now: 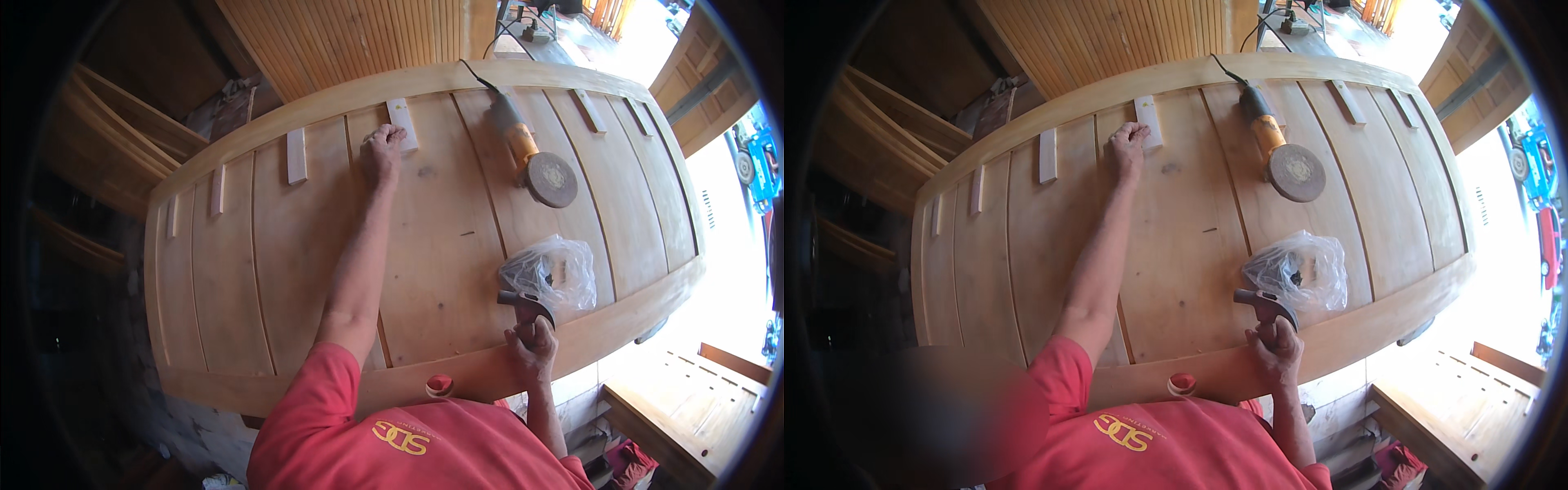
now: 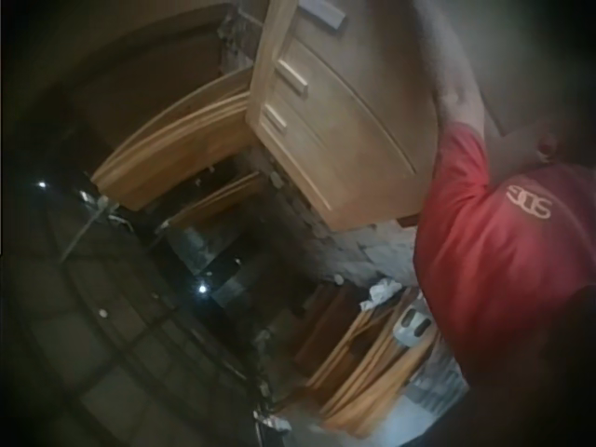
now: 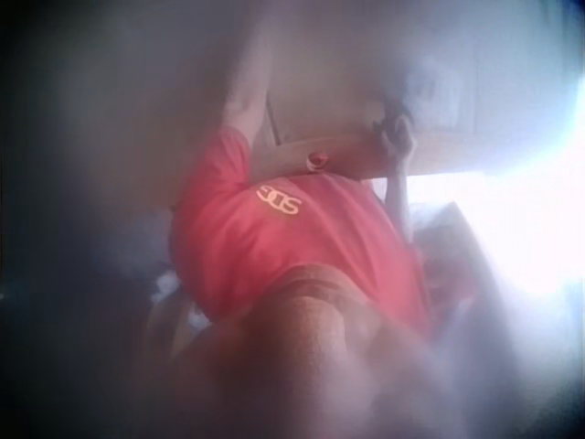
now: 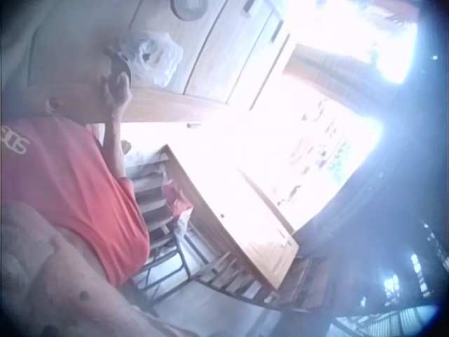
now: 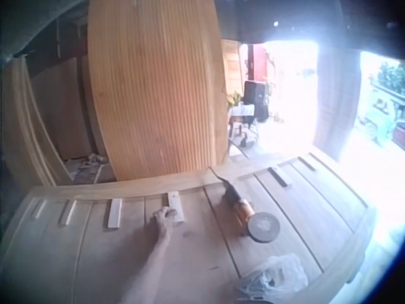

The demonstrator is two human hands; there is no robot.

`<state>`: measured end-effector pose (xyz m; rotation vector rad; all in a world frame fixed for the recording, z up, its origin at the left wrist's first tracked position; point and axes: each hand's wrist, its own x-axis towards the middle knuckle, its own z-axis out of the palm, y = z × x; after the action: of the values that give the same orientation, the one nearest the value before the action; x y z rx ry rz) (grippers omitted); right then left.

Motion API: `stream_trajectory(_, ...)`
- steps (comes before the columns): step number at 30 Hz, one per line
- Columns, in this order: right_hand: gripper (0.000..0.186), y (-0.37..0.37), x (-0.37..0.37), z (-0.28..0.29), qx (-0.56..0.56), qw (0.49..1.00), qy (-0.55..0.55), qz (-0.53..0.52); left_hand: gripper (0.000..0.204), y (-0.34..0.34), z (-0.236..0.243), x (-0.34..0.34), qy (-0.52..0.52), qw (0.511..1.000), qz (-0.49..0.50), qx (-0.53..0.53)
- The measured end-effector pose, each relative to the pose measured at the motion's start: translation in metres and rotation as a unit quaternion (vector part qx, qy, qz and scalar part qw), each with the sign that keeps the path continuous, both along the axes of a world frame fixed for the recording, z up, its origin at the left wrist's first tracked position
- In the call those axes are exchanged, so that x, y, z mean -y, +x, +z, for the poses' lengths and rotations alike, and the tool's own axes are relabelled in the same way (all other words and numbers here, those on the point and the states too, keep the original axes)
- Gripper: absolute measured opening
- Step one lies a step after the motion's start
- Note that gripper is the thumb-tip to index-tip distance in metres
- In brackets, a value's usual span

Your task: The person attaches small wooden blocks to a large wooden door using a hammer and nails, handling nails one at a time from a plastic bag.

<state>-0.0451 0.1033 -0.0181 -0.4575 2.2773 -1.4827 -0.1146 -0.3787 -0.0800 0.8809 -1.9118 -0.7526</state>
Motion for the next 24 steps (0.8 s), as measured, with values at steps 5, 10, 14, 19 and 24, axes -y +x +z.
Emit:
stream_trajectory(5,0.034,-0.001,0.003,0.007,-0.017,1.0,0.018,0.012,0.016,-0.001,-0.003,0.004,0.027,1.0,-0.005,-0.006)
stream_trajectory(10,0.034,-0.002,0.001,0.002,-0.019,1.0,0.021,0.01,0.017,-0.006,0.001,-0.001,0.005,1.0,-0.002,0.016)
stream_trajectory(14,0.034,-0.002,0.001,0.0,-0.002,1.0,0.027,0.011,0.016,-0.004,-0.007,0.006,0.018,1.0,-0.014,-0.007)
stream_trajectory(19,0.033,-0.002,0.001,0.0,-0.009,0.999,0.023,0.021,0.017,0.0,-0.018,0.019,0.037,0.998,-0.023,-0.036)
stream_trajectory(24,0.029,-0.002,0.008,0.004,-0.012,1.0,0.01,0.012,0.019,-0.002,0.0,-0.004,0.005,1.0,0.0,0.019)
